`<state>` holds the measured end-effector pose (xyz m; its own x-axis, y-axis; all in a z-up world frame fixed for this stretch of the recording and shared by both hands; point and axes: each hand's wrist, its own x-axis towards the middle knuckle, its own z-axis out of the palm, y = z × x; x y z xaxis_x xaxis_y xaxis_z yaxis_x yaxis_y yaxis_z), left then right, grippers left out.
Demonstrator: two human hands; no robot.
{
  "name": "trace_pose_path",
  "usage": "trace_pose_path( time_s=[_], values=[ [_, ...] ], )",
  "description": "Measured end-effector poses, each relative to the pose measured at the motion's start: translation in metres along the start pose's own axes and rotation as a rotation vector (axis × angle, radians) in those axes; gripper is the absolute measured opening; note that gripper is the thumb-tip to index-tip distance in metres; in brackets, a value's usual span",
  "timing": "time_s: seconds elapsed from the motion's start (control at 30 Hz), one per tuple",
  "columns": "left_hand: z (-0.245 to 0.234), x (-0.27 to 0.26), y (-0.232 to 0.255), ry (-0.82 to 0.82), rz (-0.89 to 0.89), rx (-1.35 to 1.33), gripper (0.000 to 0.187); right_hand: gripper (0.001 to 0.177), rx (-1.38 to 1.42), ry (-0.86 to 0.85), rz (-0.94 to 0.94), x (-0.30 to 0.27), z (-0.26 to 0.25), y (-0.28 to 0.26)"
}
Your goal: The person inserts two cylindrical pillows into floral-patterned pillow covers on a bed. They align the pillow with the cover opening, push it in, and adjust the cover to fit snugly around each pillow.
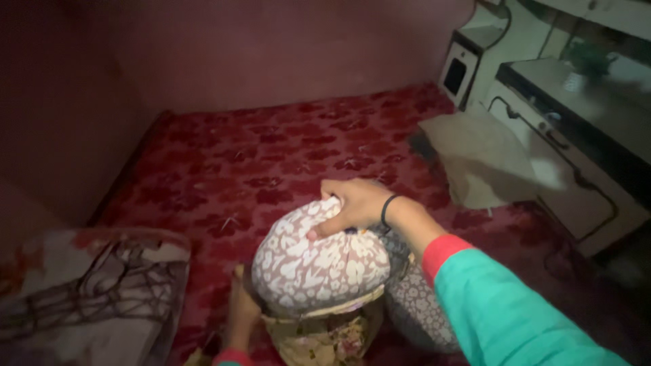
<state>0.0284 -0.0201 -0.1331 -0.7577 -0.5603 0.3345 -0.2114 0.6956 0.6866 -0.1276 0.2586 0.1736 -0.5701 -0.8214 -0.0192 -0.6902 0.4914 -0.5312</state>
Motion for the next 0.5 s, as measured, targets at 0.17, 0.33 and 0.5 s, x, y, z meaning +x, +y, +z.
trace_pose_path(
  time_s=[0.17, 0.33, 0.5],
  values=[
    [0.008, 0.016, -0.028, -0.210, -0.532, -0.074, 0.048, 0.076, -0.016, -0.041, 0.137, 0.001, 0.006, 0.002],
    [0.000, 0.052, -0.048, -0.232, -0.167, 0.248, 0.063, 0.079, 0.099, -0.021, 0.084, 0.010, 0.000, 0.013],
    [-0.044, 0.098, 0.044, -0.112, 0.037, -0.250, 0.039, 0.079, 0.071, -0.009, 0.151, 0.015, -0.005, 0.023]
  ],
)
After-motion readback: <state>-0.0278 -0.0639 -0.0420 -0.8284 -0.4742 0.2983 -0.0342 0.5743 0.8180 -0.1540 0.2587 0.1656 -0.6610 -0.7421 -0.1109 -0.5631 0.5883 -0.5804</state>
